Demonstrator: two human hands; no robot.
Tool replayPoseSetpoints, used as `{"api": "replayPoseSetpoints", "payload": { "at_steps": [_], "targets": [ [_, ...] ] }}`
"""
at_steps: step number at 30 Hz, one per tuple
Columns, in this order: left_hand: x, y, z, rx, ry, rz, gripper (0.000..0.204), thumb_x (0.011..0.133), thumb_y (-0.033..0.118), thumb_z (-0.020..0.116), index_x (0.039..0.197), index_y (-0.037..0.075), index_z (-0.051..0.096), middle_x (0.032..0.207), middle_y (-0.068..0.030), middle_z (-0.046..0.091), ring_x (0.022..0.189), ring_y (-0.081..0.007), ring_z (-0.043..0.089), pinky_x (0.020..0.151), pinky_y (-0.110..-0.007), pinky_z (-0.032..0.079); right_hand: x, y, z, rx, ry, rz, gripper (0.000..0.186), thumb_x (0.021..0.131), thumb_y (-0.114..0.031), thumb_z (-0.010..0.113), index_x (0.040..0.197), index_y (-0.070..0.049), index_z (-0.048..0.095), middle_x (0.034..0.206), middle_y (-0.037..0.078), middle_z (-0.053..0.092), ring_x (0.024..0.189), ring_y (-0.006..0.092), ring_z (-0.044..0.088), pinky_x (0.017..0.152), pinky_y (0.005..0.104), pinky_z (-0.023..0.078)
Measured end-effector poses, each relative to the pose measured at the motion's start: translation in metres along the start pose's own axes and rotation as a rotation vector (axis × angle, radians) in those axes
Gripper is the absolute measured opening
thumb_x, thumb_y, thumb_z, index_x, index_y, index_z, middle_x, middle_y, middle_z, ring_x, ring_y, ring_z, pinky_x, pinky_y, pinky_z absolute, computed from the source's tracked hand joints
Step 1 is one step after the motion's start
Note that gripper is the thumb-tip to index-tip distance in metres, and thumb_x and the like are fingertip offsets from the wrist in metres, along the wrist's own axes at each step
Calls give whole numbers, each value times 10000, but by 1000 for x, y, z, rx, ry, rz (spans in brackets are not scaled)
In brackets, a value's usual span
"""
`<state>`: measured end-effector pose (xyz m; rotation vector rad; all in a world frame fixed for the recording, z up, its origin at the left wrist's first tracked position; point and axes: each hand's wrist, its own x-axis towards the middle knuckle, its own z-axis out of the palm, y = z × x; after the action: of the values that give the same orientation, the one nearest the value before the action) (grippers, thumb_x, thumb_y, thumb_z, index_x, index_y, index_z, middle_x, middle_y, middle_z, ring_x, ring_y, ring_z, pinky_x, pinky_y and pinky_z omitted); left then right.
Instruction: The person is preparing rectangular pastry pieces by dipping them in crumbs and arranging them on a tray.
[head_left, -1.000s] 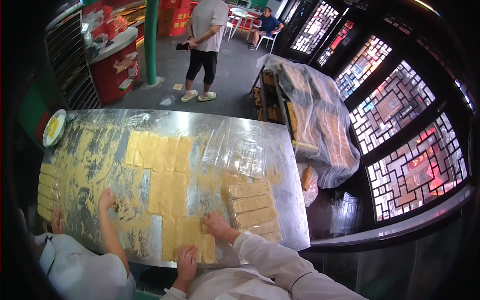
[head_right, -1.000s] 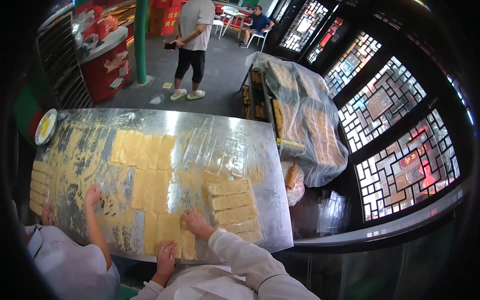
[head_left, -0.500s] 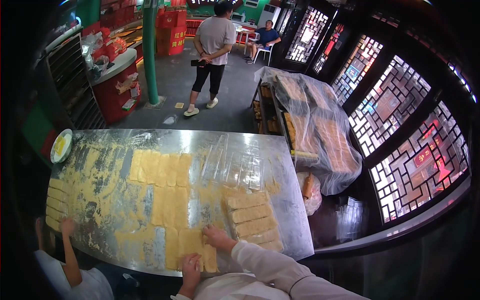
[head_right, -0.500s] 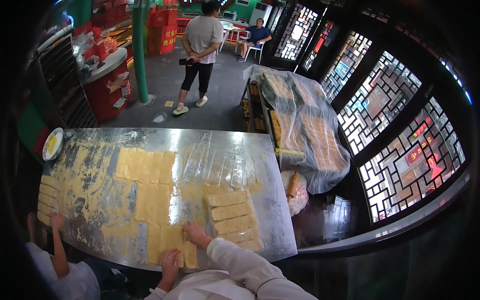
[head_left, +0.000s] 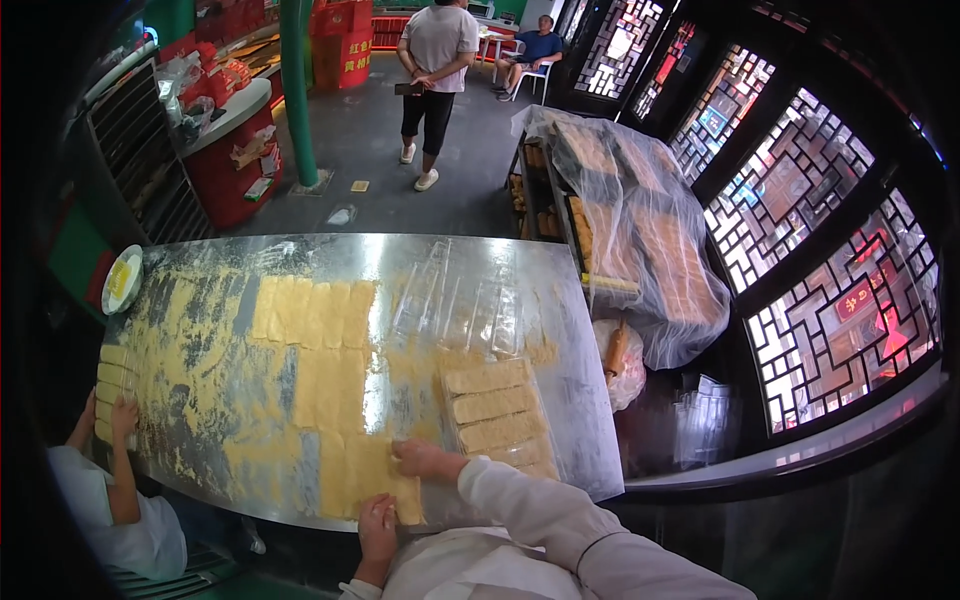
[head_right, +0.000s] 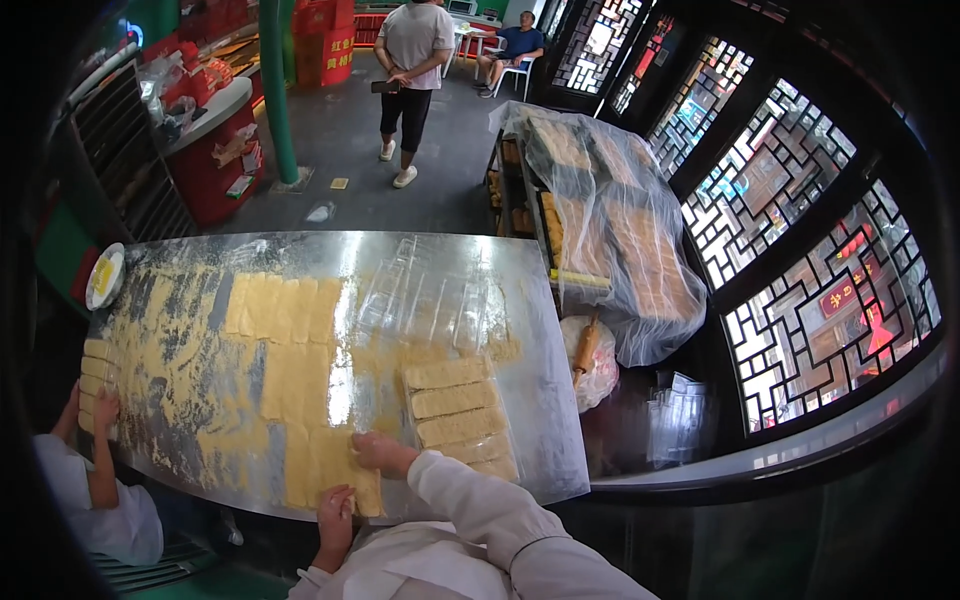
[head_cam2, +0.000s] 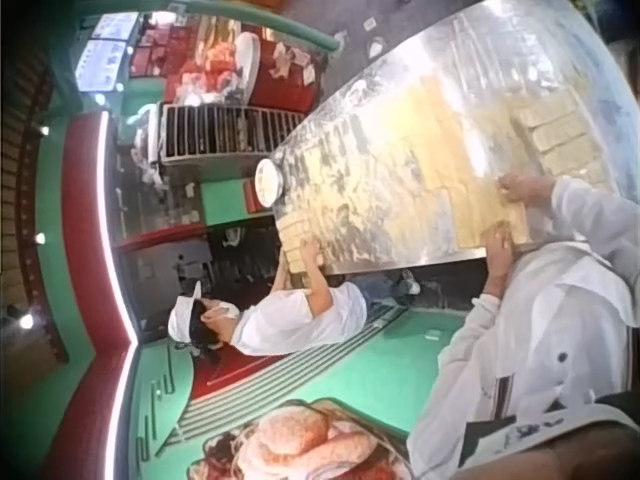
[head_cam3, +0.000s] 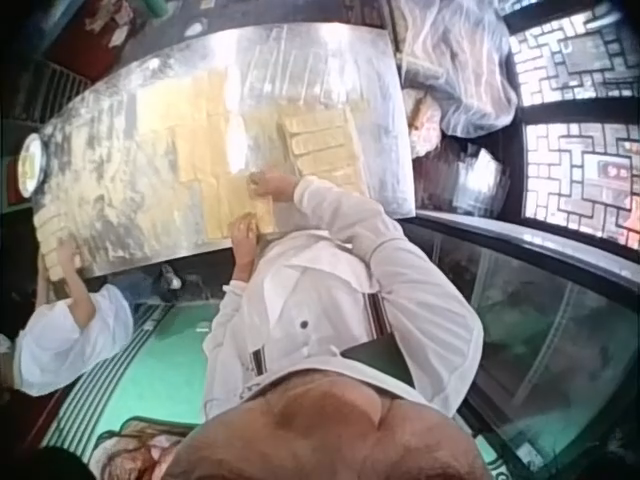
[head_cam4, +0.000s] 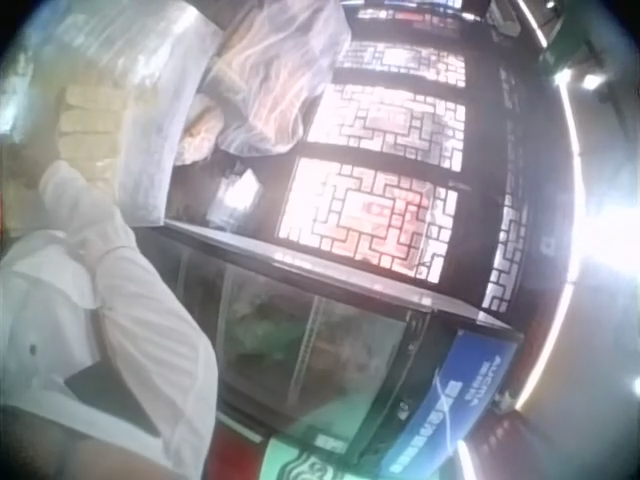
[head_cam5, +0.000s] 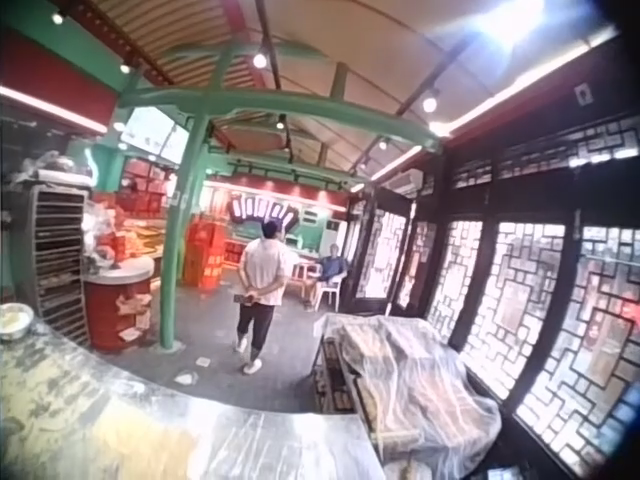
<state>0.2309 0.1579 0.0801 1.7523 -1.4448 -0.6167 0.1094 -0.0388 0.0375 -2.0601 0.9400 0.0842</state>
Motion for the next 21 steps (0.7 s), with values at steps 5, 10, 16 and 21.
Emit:
{"api": "replayPoseSetpoints", "payload": {
  "at_steps": [5, 10, 16, 21],
  "targets": [
    [-2, -5, 0, 2, 35, 42, 212, 861, -14, 585, 1054, 7, 672, 1081, -178, 640, 1022, -359, 603, 918, -441, 486, -8, -31, -40, 495, -187, 291, 378, 845, -175, 622, 1159, 0, 504, 1056, 253, 618, 969, 429, 633, 892, 511, 501],
    [3, 10, -5, -30, 17, 18, 220, 880, -17, 538, 1069, 8, 648, 1071, -180, 637, 1016, -363, 601, 917, -442, 486, -28, -43, -69, 265, 300, -231, 311, 907, -165, 585, 1159, -18, 478, 1010, 286, 622, 827, 446, 654, 755, 513, 518],
    [30, 11, 18, -15, -58, 107, 235, 907, 31, 560, 1126, 41, 644, 1099, -162, 640, 1050, -346, 604, 926, -419, 488, -88, -52, -150, -22, 614, -185, 234, 926, -261, 609, 937, -40, 531, 761, 263, 627, 752, 480, 617, 662, 561, 479],
    [72, 37, 52, -204, -255, -75, 332, 915, 102, 616, 1244, 55, 620, 1115, -129, 625, 935, -251, 636, 822, -375, 523, -137, -32, -205, -73, 658, -85, 172, 860, -146, 636, 914, -8, 549, 756, 277, 624, 717, 475, 609, 627, 512, 489]
  ]
}}
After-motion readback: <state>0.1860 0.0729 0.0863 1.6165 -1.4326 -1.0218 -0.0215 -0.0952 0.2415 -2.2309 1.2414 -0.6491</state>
